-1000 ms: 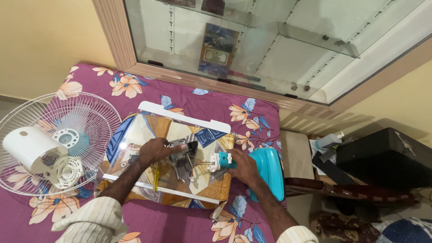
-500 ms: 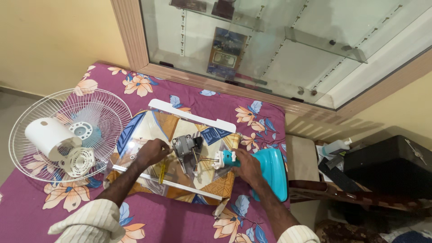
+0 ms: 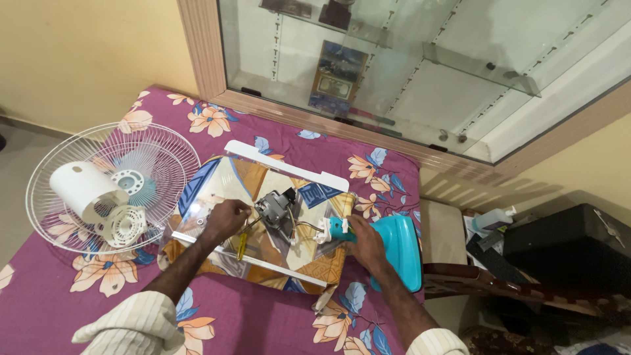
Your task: The person works on a disassembled table fan laid out on a board on a bed, handling the motor, blade, rear guard, switch base and wiring. They connect wires to the switch assembly, position the motor and blade shaft, and manipulate small fasteners with a screwdriver to reassemble the fan components.
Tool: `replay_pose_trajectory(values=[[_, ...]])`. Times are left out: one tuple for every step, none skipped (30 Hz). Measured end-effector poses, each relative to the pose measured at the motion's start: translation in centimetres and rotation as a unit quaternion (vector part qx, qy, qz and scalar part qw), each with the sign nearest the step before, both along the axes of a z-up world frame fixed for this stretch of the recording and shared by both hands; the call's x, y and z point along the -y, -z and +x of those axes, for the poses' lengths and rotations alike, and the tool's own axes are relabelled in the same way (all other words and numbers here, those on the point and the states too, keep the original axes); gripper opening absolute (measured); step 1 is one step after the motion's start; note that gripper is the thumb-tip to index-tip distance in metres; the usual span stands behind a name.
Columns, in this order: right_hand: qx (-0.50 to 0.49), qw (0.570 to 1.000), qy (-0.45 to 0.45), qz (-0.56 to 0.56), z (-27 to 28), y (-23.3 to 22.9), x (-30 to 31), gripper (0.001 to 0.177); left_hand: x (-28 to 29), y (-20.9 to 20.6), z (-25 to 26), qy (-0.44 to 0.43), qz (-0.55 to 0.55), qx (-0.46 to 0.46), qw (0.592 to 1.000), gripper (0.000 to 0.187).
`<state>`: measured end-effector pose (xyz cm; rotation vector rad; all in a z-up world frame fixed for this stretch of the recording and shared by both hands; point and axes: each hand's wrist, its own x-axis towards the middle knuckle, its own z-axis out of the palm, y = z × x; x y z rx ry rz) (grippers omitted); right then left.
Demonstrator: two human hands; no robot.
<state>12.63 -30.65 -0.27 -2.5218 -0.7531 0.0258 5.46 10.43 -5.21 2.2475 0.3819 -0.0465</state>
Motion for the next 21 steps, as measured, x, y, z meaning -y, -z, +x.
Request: replay_pose_trajectory(values=[[0.010,1.000,0.002,0.002,0.2,0.3,0.1,0.079,-0.5,0.3,-0.1,-0.002,0.000,0.015,1.000,0.034],[0.020,1.000,0.004,0.003,0.3,0.6,0.1,0.080,-0.9,0.4,-0.2,-0.004,0.000,0.030,1.000,0.033],[0.031,1.000,0.007,0.004,0.3,0.8,0.2,0.080,-1.0,0.5,-0.3,-0.005,0.000,0.045,0.999,0.032],[0.041,0.999,0.013,0.005,0.3,1.0,0.3,0.079,-0.9,0.6,-0.4,-0.011,-0.010,0.043,0.999,0.032],[0.051,0.999,0.019,0.007,0.1,1.1,0.3,0.079,-0.6,0.6,-0.9,-0.016,-0.019,0.041,0.999,0.031],[0.061,0.998,0.025,0.008,0.1,1.1,0.2,0.078,-0.2,0.5,-1.4,-0.022,-0.028,0.039,0.999,0.030],[0.050,0.998,0.038,0.001,0.1,0.9,0.0,0.078,0.4,0.3,-2.0,-0.014,-0.025,0.018,0.999,0.030],[0.039,0.998,0.051,-0.006,0.0,0.8,-0.3,0.079,1.3,0.2,-2.8,-0.005,-0.021,-0.002,1.000,0.031],[0.028,0.998,0.063,-0.013,-0.1,0.5,-0.6,0.080,2.2,0.0,-3.5,0.003,-0.017,-0.023,1.000,0.032],[0.027,0.998,0.063,-0.002,-0.2,0.2,-0.7,0.079,3.3,-0.1,-4.3,0.009,-0.040,-0.024,0.999,0.034],[0.026,0.998,0.063,0.010,-0.3,-0.2,-0.9,0.077,4.3,-0.1,-5.0,0.014,-0.063,-0.024,0.998,0.038],[0.025,0.997,0.065,0.022,-0.5,-0.5,-1.1,0.076,5.3,0.0,-5.6,0.021,-0.085,-0.025,0.996,0.043],[0.019,0.996,0.078,0.025,-0.7,-0.8,-1.2,0.070,6.2,0.1,-6.0,0.016,-0.087,-0.004,0.996,0.043],[0.014,0.995,0.091,0.029,-0.9,-1.1,-1.4,0.064,7.2,0.4,-6.3,0.011,-0.089,0.017,0.996,0.044],[0.009,0.994,0.105,0.032,-1.1,-1.3,-1.5,0.060,7.8,0.7,-6.7,0.007,-0.091,0.039,0.995,0.045],[0.028,0.992,0.119,0.037,-1.3,-1.5,-1.4,0.052,8.5,1.0,-6.9,-0.003,-0.141,0.049,0.989,0.040],[0.048,0.989,0.132,0.043,-1.6,-1.6,-1.3,0.045,9.1,1.3,-6.7,-0.014,-0.191,0.058,0.980,0.036],[0.068,0.986,0.145,0.049,-1.7,-1.6,-1.3,0.039,9.4,1.5,-6.6,-0.024,-0.239,0.068,0.968,0.033],[0.069,0.984,0.152,0.064,-1.9,-1.5,-1.3,0.031,9.7,1.5,-6.5,-0.039,-0.269,0.036,0.962,0.033],[0.070,0.982,0.159,0.078,-2.2,-1.4,-1.2,0.025,10.1,1.4,-6.4,-0.053,-0.298,0.004,0.953,0.034],[0.072,0.979,0.166,0.093,-2.5,-1.2,-1.1,0.023,10.5,1.2,-6.2,-0.066,-0.327,-0.028,0.942,0.038]])
